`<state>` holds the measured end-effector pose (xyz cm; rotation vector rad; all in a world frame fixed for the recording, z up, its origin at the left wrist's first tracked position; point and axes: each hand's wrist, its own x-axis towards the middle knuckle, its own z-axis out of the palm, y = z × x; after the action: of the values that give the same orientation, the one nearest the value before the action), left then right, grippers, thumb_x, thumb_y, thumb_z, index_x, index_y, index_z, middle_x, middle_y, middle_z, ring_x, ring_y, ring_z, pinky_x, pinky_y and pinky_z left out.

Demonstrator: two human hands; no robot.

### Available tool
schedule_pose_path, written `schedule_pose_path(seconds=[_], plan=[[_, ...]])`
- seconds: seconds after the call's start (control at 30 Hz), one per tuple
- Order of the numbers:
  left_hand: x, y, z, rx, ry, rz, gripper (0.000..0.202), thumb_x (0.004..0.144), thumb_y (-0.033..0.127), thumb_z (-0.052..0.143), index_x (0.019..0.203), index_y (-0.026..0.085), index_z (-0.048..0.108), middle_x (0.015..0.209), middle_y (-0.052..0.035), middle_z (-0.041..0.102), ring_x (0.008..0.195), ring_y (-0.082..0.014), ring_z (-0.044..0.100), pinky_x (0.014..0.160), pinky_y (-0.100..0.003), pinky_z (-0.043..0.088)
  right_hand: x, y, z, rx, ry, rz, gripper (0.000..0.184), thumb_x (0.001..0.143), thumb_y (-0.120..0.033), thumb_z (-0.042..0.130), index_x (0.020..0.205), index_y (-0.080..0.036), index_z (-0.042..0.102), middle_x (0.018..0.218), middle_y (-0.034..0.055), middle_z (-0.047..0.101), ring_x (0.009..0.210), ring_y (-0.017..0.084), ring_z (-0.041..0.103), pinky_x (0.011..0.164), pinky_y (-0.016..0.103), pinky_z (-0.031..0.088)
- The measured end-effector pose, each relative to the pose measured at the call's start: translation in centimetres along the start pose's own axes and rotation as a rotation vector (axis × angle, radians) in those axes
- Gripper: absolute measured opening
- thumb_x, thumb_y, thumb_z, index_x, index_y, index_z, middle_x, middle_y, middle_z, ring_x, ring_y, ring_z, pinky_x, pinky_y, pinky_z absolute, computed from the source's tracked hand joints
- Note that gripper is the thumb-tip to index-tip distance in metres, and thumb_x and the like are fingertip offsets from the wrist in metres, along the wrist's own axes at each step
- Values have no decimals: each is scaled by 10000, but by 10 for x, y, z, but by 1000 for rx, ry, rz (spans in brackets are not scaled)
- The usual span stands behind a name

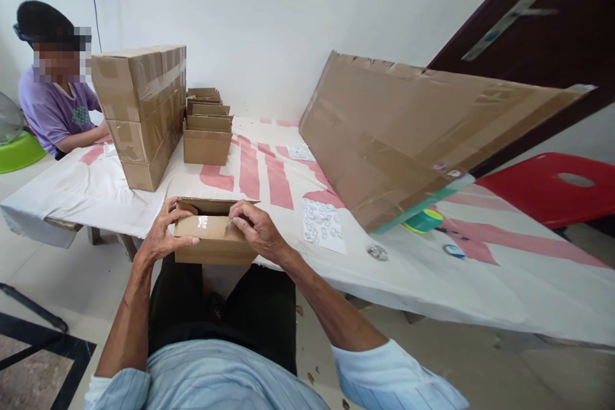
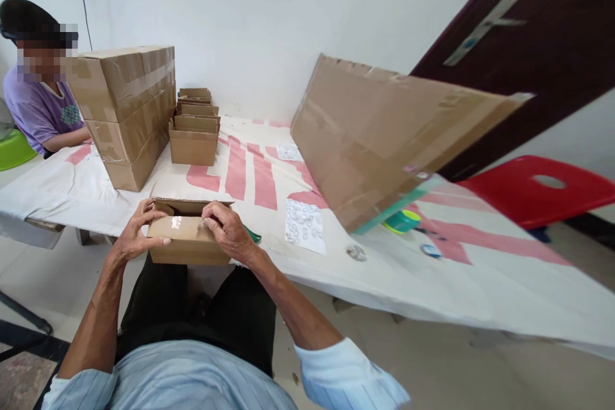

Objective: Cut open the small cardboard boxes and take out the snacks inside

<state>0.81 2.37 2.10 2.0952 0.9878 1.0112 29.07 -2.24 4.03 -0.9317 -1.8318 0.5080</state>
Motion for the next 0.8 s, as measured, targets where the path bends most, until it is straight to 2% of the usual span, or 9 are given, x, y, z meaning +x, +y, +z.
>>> schedule_pose_path(seconds=[0.2, 0.27, 0.37, 0.4, 0.47, 0.53, 0.63, 0.7, 0.8], plan=[[-1, -2, 1, -42, -17, -24, 605, 684, 585, 921, 1154, 225, 797, 1580, -149, 439, 1531, -410, 393, 1234, -536, 414, 1, -2, 0, 42, -21, 137, 152, 984, -245, 518, 856, -237, 599, 877, 21, 679, 838, 189, 639, 836, 348, 489], [-1, -4, 0, -35, -15, -11, 612, 680, 589, 923, 1153, 221, 798, 1585, -151, 436, 1533, -413, 395, 1260, -550, 374, 2, 1, -3, 95, 31, 196, 173, 1002, -307, 527, 861, -238, 598, 829, 15, 668, 794, 187, 629, 810, 345, 498], [-2, -5, 0, -29, -16, 42, 605, 693, 598, 916, 1148, 218, 797, 1597, -150, 429, 1532, -410, 403, 1285, -565, 328, 3, 5, -12, 190, 175, 264, 247, 1015, -425, 541, 849, -244, 563, 736, -11, 598, 687, 169, 574, 724, 323, 506], [-3, -4, -1, -29, -20, 58, 602, 700, 599, 913, 1152, 219, 796, 1598, -150, 430, 1531, -407, 405, 1283, -566, 331, 3, 5, -15, 189, 183, 268, 254, 1016, -436, 544, 851, -244, 560, 733, -13, 588, 686, 167, 568, 715, 319, 510], [-3, -3, -1, -23, -23, 72, 600, 705, 597, 912, 1159, 223, 793, 1588, -148, 443, 1531, -405, 405, 1279, -566, 340, 2, 2, -19, 117, 91, 230, 196, 1013, -387, 553, 893, -237, 595, 815, 11, 633, 757, 177, 600, 760, 329, 531], [-3, -3, -1, -15, -27, 63, 598, 696, 595, 919, 1152, 229, 796, 1573, -143, 459, 1532, -402, 402, 1286, -562, 330, 2, -3, -19, 15, -54, 149, 131, 1007, -297, 545, 1039, -233, 654, 1006, 53, 696, 877, 195, 642, 836, 355, 552], [-3, -2, -1, -18, -27, 41, 608, 674, 601, 931, 1133, 224, 802, 1561, -147, 462, 1535, -402, 393, 1297, -560, 301, 4, -9, -15, -117, -191, -3, 280, 999, -203, 529, 1240, -237, 669, 1252, 107, 693, 1093, 234, 663, 970, 403, 547], [-3, -2, 0, -27, -26, 26, 633, 655, 615, 938, 1130, 219, 806, 1560, -154, 457, 1535, -409, 387, 1294, -569, 298, 7, -10, -13, -177, -243, -73, 258, 1006, -181, 525, 1186, -234, 702, 1215, 114, 704, 1120, 244, 664, 991, 409, 538], [-3, -1, 0, -41, -23, 4, 652, 638, 639, 939, 1124, 223, 812, 1563, -155, 454, 1533, -415, 382, 1289, -579, 298, 11, -13, -12, -190, -265, -97, 193, 999, -168, 531, 985, -230, 714, 1028, 83, 705, 956, 219, 665, 895, 373, 540]])
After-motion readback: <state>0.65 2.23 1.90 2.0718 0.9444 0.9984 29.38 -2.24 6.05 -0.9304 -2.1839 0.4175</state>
